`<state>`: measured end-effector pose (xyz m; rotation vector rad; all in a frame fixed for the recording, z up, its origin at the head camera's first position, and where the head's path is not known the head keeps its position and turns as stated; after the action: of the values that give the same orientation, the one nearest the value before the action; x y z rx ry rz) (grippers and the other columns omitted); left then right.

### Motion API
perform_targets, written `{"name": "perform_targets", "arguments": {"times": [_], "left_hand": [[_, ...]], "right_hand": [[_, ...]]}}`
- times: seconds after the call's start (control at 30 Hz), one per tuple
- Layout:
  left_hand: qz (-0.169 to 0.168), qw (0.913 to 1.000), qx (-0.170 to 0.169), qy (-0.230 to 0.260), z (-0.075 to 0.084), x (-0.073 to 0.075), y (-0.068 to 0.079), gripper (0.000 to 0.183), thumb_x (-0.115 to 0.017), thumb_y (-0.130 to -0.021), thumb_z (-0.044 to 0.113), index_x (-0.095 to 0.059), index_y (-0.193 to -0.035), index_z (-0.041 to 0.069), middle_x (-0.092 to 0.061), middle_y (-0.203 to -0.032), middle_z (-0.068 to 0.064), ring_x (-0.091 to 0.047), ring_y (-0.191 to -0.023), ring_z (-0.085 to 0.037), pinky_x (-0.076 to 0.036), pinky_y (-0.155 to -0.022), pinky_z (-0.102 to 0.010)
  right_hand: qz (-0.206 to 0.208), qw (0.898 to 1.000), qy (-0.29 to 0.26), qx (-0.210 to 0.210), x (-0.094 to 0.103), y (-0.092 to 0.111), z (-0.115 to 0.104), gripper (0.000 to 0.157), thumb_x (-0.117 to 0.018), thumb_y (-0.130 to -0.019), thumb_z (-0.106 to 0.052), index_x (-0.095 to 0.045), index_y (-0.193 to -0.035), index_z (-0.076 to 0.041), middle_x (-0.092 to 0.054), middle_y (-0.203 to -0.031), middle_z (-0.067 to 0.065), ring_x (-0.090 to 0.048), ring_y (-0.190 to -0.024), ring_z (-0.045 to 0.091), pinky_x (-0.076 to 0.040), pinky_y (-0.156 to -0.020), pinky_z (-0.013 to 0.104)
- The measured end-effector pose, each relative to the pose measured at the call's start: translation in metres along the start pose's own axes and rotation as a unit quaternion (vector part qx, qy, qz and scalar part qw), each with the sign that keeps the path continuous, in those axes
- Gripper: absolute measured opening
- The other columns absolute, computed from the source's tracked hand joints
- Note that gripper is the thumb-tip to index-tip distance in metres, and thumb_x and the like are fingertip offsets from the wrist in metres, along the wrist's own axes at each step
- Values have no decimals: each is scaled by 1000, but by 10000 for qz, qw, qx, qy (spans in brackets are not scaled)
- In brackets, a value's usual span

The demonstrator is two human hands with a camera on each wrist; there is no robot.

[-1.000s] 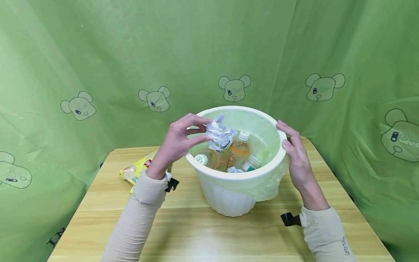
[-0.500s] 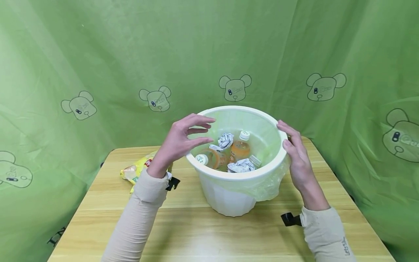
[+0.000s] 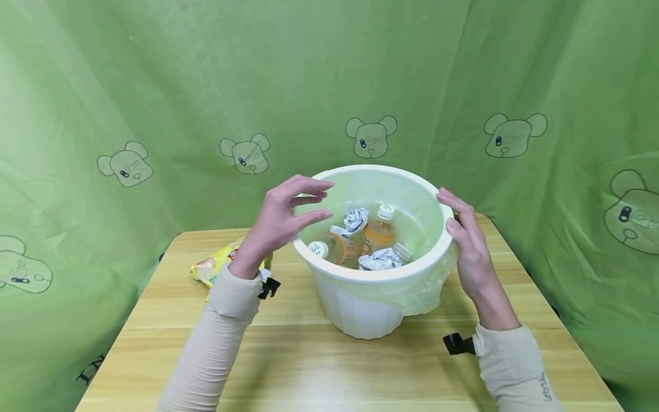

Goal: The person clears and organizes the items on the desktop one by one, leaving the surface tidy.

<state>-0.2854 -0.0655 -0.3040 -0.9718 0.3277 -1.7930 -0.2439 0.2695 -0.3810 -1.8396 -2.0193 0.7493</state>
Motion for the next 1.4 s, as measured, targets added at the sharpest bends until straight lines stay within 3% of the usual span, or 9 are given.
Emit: {"name": "perform_targets", "arguments": {"times": [0.13, 0.3, 0.47, 0.63, 0.83, 1.1, 1.4], "left_hand": [[279, 9996, 36, 1, -5, 10, 4, 39, -79, -92, 11, -69, -129, 6, -69, -123, -11, -70, -112, -29, -60, -100, -31], [504, 9980, 372, 62, -13, 25, 13, 34, -73, -97, 15, -68, -131, 8, -68, -123, -14, -69, -113, -27, -59, -101, -30], [724, 9951, 679, -3, -24, 39, 26, 34, -71, -99, 18, -68, -132, 10, -69, -125, -9, -67, -114, -20, -59, -103, -32], [879, 9914, 947, -208, -40, 51, 46, 35, -70, -100, 21, -67, -133, 11, -69, -127, -5, -67, -115, -21, -59, -104, -36], [508, 9844, 1567, -621, -74, 51, 81, 40, -70, -100, 23, -64, -138, 14, -67, -130, -5, -65, -119, -26, -56, -107, -45], [-103, 9668, 2299, -1115, -117, 42, 132, 41, -70, -100, 23, -63, -139, 11, -66, -132, -12, -64, -123, -30, -54, -108, -49], [-387, 9556, 2624, -1284, -149, 37, 163, 39, -73, -97, 14, -65, -135, 7, -68, -133, -13, -64, -123, -33, -54, -107, -51]], "right_hand": [[-67, 10000, -28, 20, 0, -1, 1, 48, -36, -106, -10, -43, -153, -1, -35, -163, 5, -23, -153, 24, -40, -113, 15], [-103, 9999, -75, 61, 1, 0, 2, 48, -35, -107, -9, -43, -154, -2, -35, -163, 5, -28, -150, 22, -45, -108, 15], [23, 10000, -26, -28, 1, 0, 0, 48, -37, -106, -12, -44, -153, -3, -35, -163, 5, -23, -152, 24, -40, -113, 15], [81, 9999, 7, -104, 0, 0, -1, 49, -38, -106, -13, -44, -153, -3, -34, -164, 5, -20, -154, 25, -34, -120, 16], [103, 9999, -12, -126, 0, 0, 0, 49, -38, -106, -14, -45, -153, -4, -33, -164, 5, -20, -155, 24, -30, -122, 17], [97, 9998, 2, -148, 0, 0, -1, 49, -38, -106, -14, -44, -153, -3, -33, -165, 5, -20, -154, 25, -33, -120, 16], [121, 9996, 41, -250, -1, 1, -3, 49, -38, -106, -14, -43, -154, -3, -31, -166, 5, -20, -154, 26, -38, -116, 15]]}}
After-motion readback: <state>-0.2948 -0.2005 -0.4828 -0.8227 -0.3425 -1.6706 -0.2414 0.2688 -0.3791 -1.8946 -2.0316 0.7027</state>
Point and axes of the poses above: each hand's wrist, its own y-axis away from the middle knuckle, its own x-axis out of the back of the hand, z = x × y, the point moved 1 cm from there along -y, towards the middle knuckle
